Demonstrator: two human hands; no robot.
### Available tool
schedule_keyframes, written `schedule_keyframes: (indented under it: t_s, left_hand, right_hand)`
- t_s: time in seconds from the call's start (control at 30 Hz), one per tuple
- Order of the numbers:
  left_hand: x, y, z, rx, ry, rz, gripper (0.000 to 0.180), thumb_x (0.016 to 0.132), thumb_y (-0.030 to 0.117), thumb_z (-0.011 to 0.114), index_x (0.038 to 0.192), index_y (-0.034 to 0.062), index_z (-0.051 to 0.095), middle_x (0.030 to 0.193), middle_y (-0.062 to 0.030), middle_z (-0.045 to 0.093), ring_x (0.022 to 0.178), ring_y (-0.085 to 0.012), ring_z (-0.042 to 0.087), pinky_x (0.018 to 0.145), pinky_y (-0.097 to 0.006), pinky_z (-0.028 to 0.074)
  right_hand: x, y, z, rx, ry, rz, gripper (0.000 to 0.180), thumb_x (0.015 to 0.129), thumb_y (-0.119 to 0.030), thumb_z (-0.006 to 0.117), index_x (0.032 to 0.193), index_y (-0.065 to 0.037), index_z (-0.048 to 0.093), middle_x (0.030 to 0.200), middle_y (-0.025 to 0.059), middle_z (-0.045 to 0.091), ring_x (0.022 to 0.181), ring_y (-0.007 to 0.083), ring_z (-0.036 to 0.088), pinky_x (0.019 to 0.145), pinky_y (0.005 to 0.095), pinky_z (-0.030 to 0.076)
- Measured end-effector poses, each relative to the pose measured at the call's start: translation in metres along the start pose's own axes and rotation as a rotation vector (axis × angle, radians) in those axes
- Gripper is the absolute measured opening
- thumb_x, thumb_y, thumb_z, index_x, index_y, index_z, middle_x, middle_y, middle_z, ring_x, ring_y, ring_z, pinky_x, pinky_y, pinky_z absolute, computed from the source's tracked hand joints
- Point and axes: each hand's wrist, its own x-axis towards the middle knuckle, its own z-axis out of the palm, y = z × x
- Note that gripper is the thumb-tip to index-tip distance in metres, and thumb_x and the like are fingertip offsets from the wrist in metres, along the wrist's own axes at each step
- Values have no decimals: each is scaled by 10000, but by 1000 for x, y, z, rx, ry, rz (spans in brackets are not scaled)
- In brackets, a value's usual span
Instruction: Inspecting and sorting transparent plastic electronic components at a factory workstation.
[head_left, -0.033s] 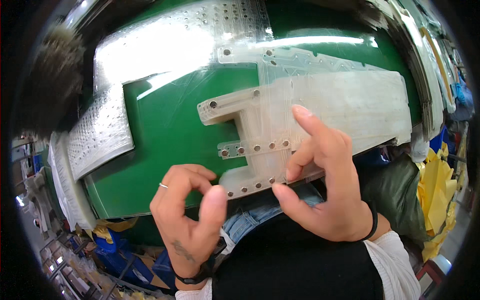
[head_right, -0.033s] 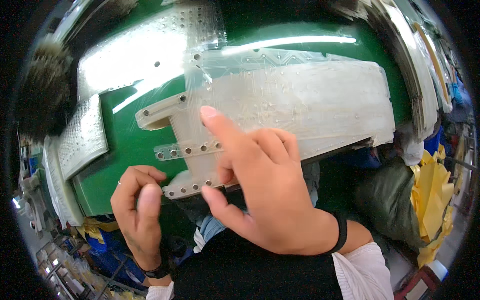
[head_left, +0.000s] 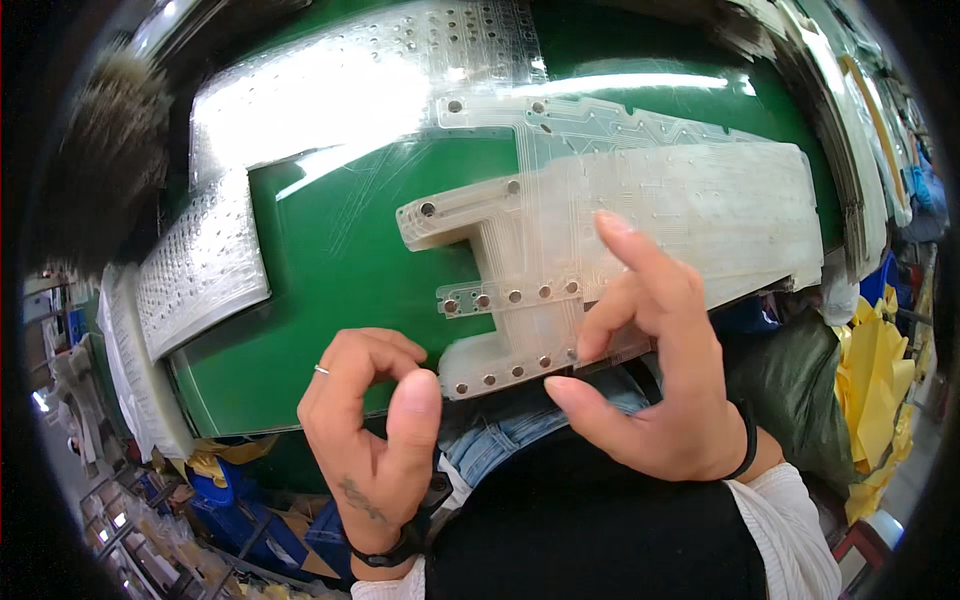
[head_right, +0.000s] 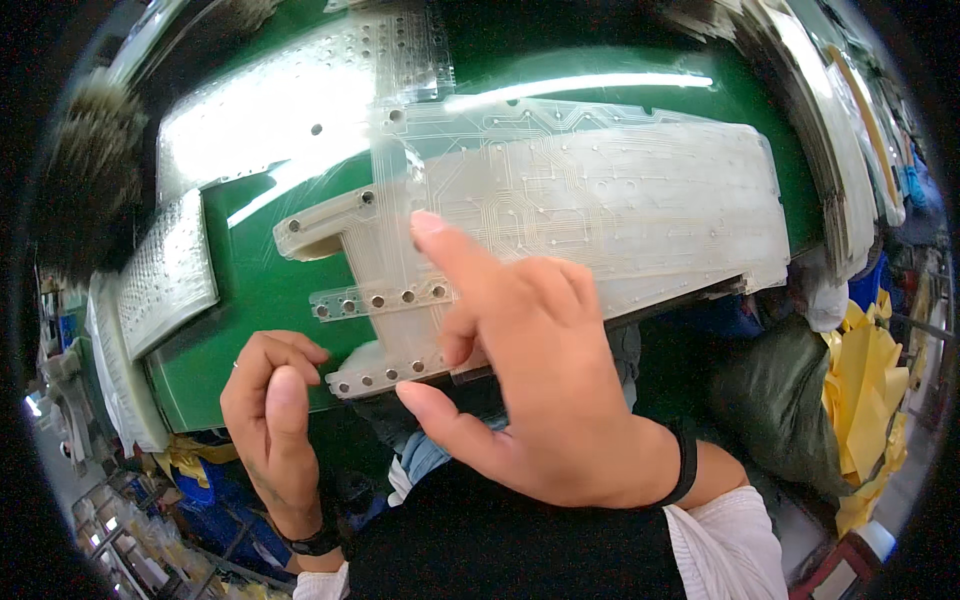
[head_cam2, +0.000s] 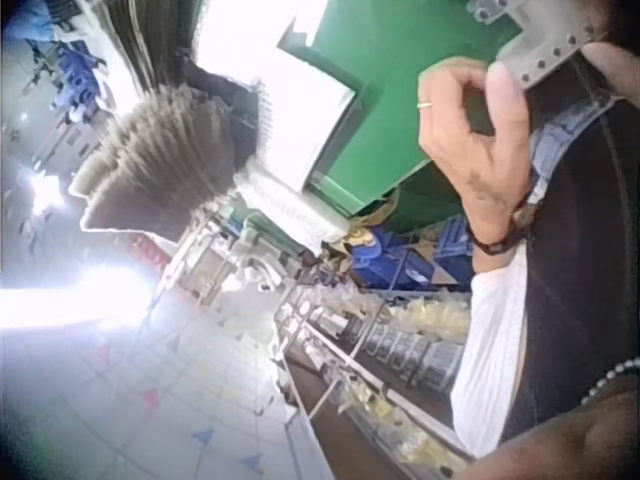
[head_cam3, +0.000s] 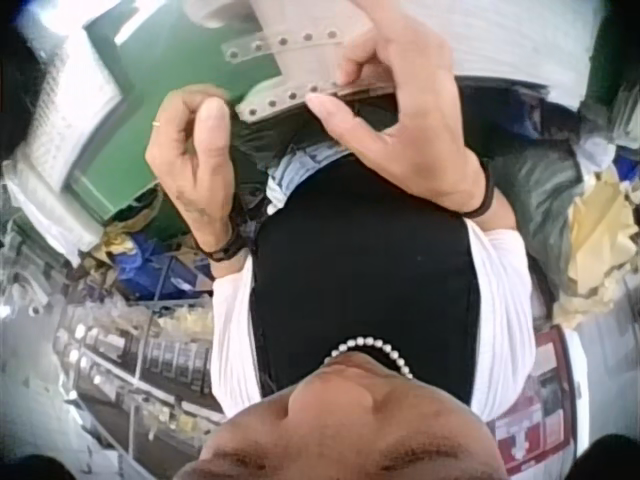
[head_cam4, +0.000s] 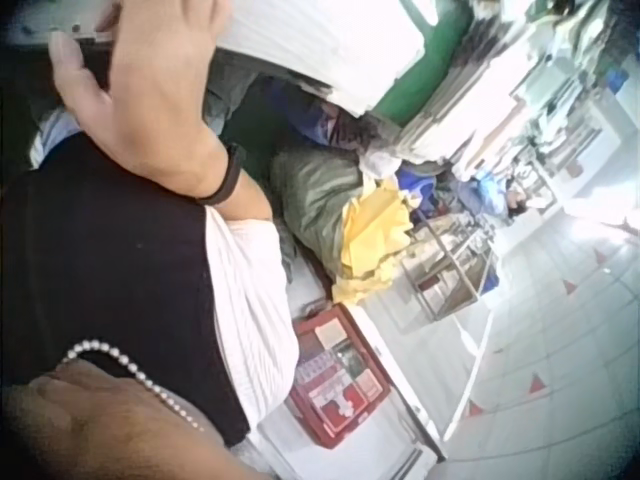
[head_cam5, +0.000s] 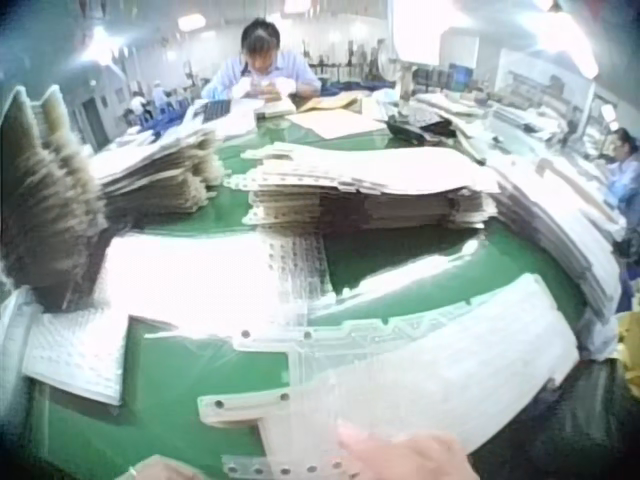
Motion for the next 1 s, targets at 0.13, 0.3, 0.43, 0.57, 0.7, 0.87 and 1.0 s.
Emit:
schedule_keyframes:
  t_s: [0.13, 0.3, 0.43, 0.57, 0.7, 0.87, 1.0]
  left_hand:
    - [-6, 1, 16, 84, -59, 8, 214, 711, 94, 734, 755, -3, 548, 744, -99, 566, 637, -200, 530, 607, -301, 430]
    - [-7, 0, 10, -179, -106, -183, 105, 823, 38, 642, 908, -15, 610, 840, -81, 616, 766, -150, 592, 726, -250, 459]
    - [-5, 2, -9, -292, -137, -337, 126, 866, 29, 577, 967, -40, 608, 870, -86, 631, 833, -150, 592, 798, -261, 443]
    - [-1, 4, 3, 197, -79, 165, 107, 802, 47, 641, 867, -33, 616, 843, -121, 608, 798, -213, 596, 773, -300, 449]
    - [6, 11, 11, -54, 31, 339, 184, 768, 141, 707, 745, 1, 589, 783, -93, 603, 725, -188, 572, 639, -279, 451]
    - [12, 22, 7, -283, 8, -7, 398, 935, 347, 512, 942, -43, 591, 903, -91, 617, 790, -144, 567, 703, -266, 449]
    - [17, 26, 3, -173, -127, 158, 392, 960, 290, 436, 959, -56, 621, 968, -157, 638, 831, -168, 585, 710, -270, 434]
  right_hand:
    - [1, 4, 0, -175, 145, -163, 777, 733, -68, 705, 1385, 43, 298, 1151, 163, 528, 1038, 267, 501, 899, 368, 414]
    - [2, 8, -1, -335, 95, -124, 765, 750, -69, 678, 1397, 30, 284, 1352, 183, 451, 1321, 354, 337, 1103, 477, 165]
    - [2, 9, -6, -382, 76, -175, 809, 739, -91, 694, 1410, 29, 258, 1350, 184, 452, 1306, 334, 360, 1104, 473, 168]
    - [-2, 8, -11, -266, 38, -147, 875, 706, -89, 719, 1418, 36, 227, 1362, 195, 437, 1295, 335, 378, 1104, 478, 166]
    - [-3, 13, -14, -115, 102, -194, 898, 690, -78, 733, 1416, 44, 217, 1339, 207, 445, 1280, 352, 395, 1091, 485, 212]
    - [-6, 13, -13, -130, 159, -273, 862, 687, -53, 724, 1395, 42, 242, 1315, 218, 456, 1266, 383, 400, 1081, 499, 239]
    - [-1, 12, -4, -253, 244, -367, 836, 675, -15, 706, 1381, 37, 260, 1311, 224, 461, 1265, 403, 392, 1067, 514, 255]
